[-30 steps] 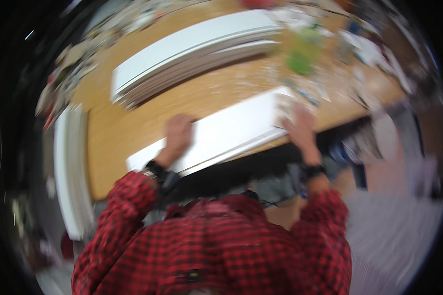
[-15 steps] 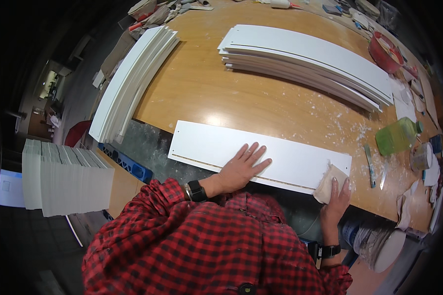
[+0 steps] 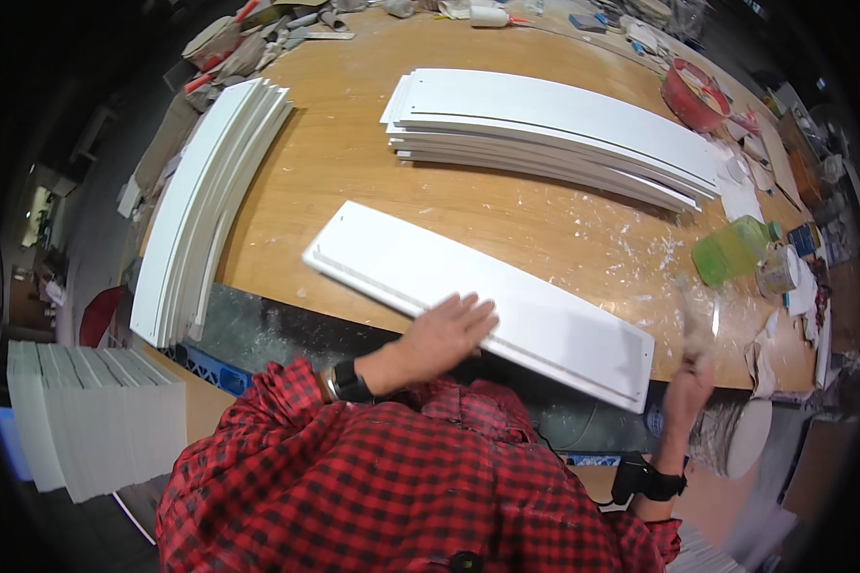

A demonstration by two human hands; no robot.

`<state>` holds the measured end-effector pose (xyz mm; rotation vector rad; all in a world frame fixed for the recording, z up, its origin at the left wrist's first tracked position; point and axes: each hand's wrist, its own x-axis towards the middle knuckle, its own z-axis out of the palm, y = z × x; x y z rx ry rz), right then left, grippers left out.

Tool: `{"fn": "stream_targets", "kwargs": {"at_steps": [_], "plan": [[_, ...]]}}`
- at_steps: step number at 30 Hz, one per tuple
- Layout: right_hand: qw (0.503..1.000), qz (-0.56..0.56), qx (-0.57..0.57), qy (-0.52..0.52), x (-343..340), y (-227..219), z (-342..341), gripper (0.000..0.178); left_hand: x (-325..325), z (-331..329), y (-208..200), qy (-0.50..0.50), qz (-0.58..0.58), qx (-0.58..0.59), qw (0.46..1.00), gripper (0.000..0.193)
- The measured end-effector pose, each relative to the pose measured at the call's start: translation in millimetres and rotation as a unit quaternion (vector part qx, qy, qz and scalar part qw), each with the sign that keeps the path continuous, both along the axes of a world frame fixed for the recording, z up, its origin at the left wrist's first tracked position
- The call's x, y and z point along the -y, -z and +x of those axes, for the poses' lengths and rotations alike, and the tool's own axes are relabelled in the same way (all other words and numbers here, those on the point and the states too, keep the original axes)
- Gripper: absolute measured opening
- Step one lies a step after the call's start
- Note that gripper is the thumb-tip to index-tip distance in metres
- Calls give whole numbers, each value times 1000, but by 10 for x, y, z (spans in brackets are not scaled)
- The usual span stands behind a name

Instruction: Processing and cleaning white furniture panels using a utility knife, sandpaper, and liquid cleaner.

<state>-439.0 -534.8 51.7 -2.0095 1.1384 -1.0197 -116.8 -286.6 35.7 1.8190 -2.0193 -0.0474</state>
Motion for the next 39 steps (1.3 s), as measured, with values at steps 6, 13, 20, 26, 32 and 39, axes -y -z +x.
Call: {"fn": "stream_targets", "kwargs": {"at_steps": [6, 13, 20, 26, 32, 39], "plan": [[878, -58, -473, -41, -784, 543, 926, 62, -280, 886, 4, -252, 45, 33, 966, 56], [885, -136, -236, -379, -1476, 525, 3036, 62, -874, 1684, 492, -341, -20, -325, 882, 57], [773, -111, -243, -576, -2027, 432, 3748, 63, -890, 1752, 491, -304, -144, -435, 835, 56], [775, -71, -393, -489, -1384, 134, 2669, 61, -893, 1612, 411, -286, 30, -70, 955, 53], [775, -122, -371, -497, -1424, 170, 3306, 60, -809, 1548, 483, -327, -16, -152, 933, 59], [722, -151, -429, -522, -1423, 8, 3111, 59, -875, 1537, 543, -340, -39, -141, 929, 62]]}}
